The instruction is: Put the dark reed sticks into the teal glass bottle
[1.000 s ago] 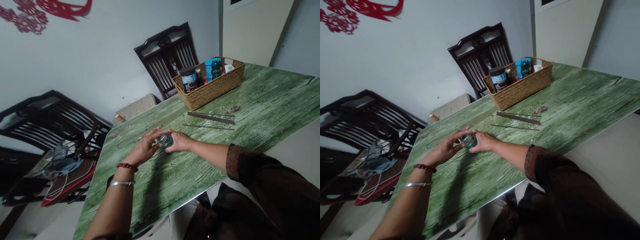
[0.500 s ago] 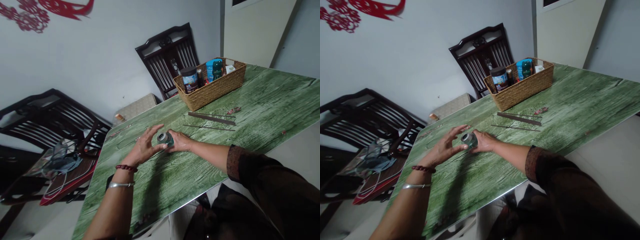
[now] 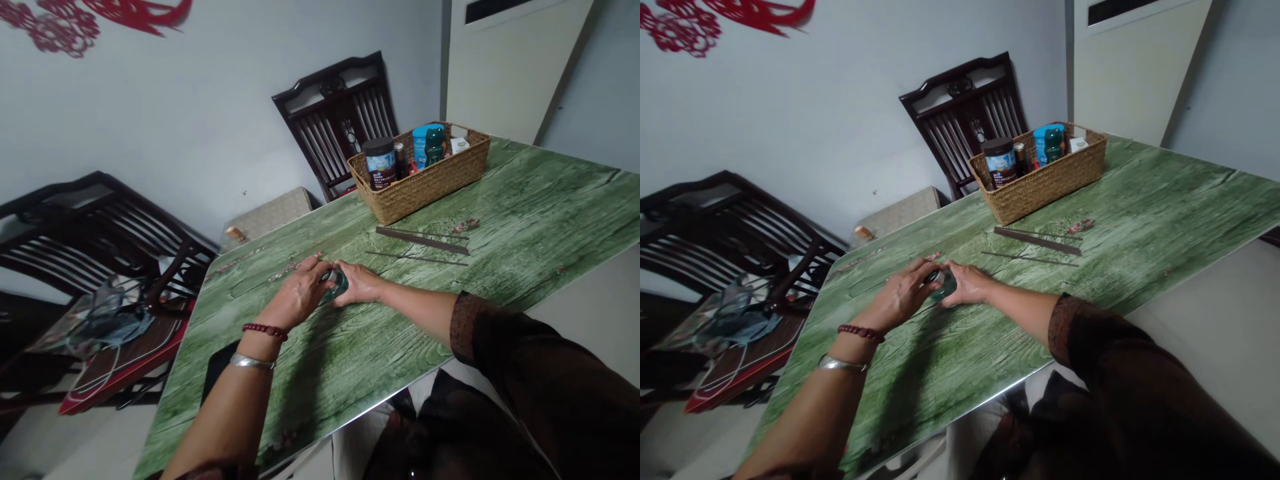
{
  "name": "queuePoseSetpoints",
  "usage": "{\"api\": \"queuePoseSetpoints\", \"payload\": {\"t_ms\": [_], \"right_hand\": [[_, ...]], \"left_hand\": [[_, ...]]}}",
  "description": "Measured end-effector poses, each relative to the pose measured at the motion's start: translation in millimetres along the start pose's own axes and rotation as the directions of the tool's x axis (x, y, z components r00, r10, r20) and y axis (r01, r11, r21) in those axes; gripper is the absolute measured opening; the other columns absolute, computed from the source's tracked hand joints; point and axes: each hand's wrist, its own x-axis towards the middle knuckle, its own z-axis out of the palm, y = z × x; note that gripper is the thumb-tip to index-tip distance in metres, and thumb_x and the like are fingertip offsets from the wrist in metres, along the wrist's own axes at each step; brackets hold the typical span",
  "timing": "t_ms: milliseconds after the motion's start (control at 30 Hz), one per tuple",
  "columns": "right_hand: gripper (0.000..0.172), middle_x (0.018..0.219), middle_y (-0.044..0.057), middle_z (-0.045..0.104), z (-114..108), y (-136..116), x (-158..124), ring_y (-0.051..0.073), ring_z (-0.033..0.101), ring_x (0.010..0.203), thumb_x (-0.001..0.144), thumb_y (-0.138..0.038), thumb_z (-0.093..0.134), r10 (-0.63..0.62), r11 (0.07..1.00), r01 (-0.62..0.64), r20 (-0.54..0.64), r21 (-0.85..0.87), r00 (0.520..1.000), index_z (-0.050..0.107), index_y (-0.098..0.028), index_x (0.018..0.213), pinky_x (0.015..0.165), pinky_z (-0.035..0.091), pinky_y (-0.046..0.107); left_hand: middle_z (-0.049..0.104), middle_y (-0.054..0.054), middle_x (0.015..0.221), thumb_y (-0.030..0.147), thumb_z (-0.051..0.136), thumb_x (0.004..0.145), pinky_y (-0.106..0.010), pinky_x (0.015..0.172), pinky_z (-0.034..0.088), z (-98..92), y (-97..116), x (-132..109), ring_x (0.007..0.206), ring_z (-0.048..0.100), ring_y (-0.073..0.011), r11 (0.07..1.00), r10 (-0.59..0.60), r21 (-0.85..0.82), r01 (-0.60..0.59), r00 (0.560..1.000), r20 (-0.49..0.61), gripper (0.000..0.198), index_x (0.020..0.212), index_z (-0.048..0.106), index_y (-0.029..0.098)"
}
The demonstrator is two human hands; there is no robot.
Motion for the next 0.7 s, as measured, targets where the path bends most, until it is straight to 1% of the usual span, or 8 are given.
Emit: {"api": "queuePoseSetpoints", "payload": {"t_ms": [100, 200, 300, 333, 400, 500, 567, 700], "right_hand": [[0.077, 0.100, 0.004, 0.067, 3, 3, 1, 0.024, 0.066, 0.093, 0.057, -0.043, 0.086, 0.004, 1.000, -0.004, -0.015, -0.009, 1.000, 0.052, -0.019, 0.122, 0.078, 0.046, 0.031], [0.081, 0.106, 0.005, 0.067, 6, 6, 2, 0.026, 0.066, 0.098, 0.057, -0.044, 0.087, 0.025, 1.000, -0.025, -0.028, 0.012, 0.999, 0.051, -0.021, 0.126, 0.081, 0.047, 0.033], [0.087, 0.112, 0.006, 0.067, 7, 7, 2, 0.027, 0.065, 0.104, 0.057, -0.045, 0.088, 0.036, 0.999, -0.034, -0.055, 0.028, 0.998, 0.049, -0.022, 0.131, 0.085, 0.048, 0.036], [0.089, 0.113, 0.007, 0.067, 8, 6, 1, 0.027, 0.065, 0.105, 0.057, -0.046, 0.088, 0.045, 0.999, -0.044, -0.068, 0.026, 0.997, 0.047, -0.022, 0.132, 0.087, 0.048, 0.037], [0.092, 0.117, 0.008, 0.066, 8, 5, 0, 0.028, 0.063, 0.109, 0.057, -0.046, 0.088, 0.069, 0.997, -0.067, -0.085, 0.030, 0.994, 0.046, -0.022, 0.135, 0.091, 0.047, 0.039], [0.093, 0.126, 0.010, 0.062, 8, 2, -2, 0.027, 0.059, 0.117, 0.057, -0.044, 0.088, 0.082, 0.993, -0.072, -0.119, 0.089, 0.990, 0.045, -0.022, 0.136, 0.098, 0.044, 0.041], [0.088, 0.124, 0.009, 0.061, 3, -1, -3, 0.025, 0.059, 0.115, 0.056, -0.045, 0.087, 0.105, 0.986, -0.076, -0.191, 0.150, 0.976, 0.048, -0.022, 0.131, 0.098, 0.044, 0.040], [0.057, 0.079, -0.003, 0.057, -29, -25, -7, 0.015, 0.055, 0.074, 0.057, -0.061, 0.081, 0.165, 0.947, -0.041, -0.372, 0.318, 0.913, 0.057, -0.021, 0.090, 0.075, 0.046, 0.030]], "left_hand": [[0.062, -0.013, 0.125, 0.035, 0.055, 0.093, -0.047, 0.104, 0.044, 2.9, -6, -4, 0.124, 0.055, -0.0301, 0.995, -0.006, -0.096, 0.003, 0.999, -0.034, 0.032, 0.122, 0.062, 0.024], [0.058, -0.009, 0.130, 0.040, 0.072, 0.082, -0.042, 0.097, 0.048, 14.5, -12, -15, 0.113, 0.060, -0.0247, 0.913, -0.172, -0.401, 0.070, 0.959, -0.225, 0.053, 0.131, 0.055, 0.028], [0.061, -0.004, 0.111, 0.046, 0.075, 0.078, -0.029, 0.082, 0.051, 35.5, -12, -29, 0.094, 0.062, -0.0152, 0.613, -0.524, -0.790, 0.009, 0.753, -0.398, 0.053, 0.123, 0.056, 0.027], [0.060, 0.000, 0.096, 0.049, 0.076, 0.076, -0.025, 0.075, 0.050, 42.9, -11, -34, 0.083, 0.061, -0.0120, 0.485, -0.625, -0.874, -0.042, 0.682, -0.380, 0.050, 0.116, 0.058, 0.025], [0.051, 0.006, 0.073, 0.054, 0.080, 0.070, -0.021, 0.063, 0.047, 54.7, -8, -42, 0.063, 0.052, -0.0076, 0.238, -0.742, -0.966, -0.106, 0.622, -0.251, 0.048, 0.098, 0.058, 0.022], [0.038, 0.011, 0.059, 0.058, 0.085, 0.061, -0.020, 0.054, 0.045, 60.9, -3, -52, 0.049, 0.038, -0.0053, -0.046, -0.759, -0.992, -0.118, 0.650, -0.042, 0.055, 0.076, 0.048, 0.020], [0.035, 0.012, 0.055, 0.057, 0.087, 0.058, -0.020, 0.050, 0.044, 58.4, -2, -58, 0.045, 0.032, -0.0042, -0.148, -0.732, -0.982, -0.118, 0.681, 0.029, 0.060, 0.071, 0.041, 0.020], [0.029, 0.013, 0.052, 0.056, 0.090, 0.052, -0.015, 0.039, 0.029, 53.2, -4, -72, 0.041, 0.024, -0.0021, -0.268, -0.661, -0.955, -0.128, 0.746, 0.085, 0.065, 0.069, 0.039, 0.020]]}}
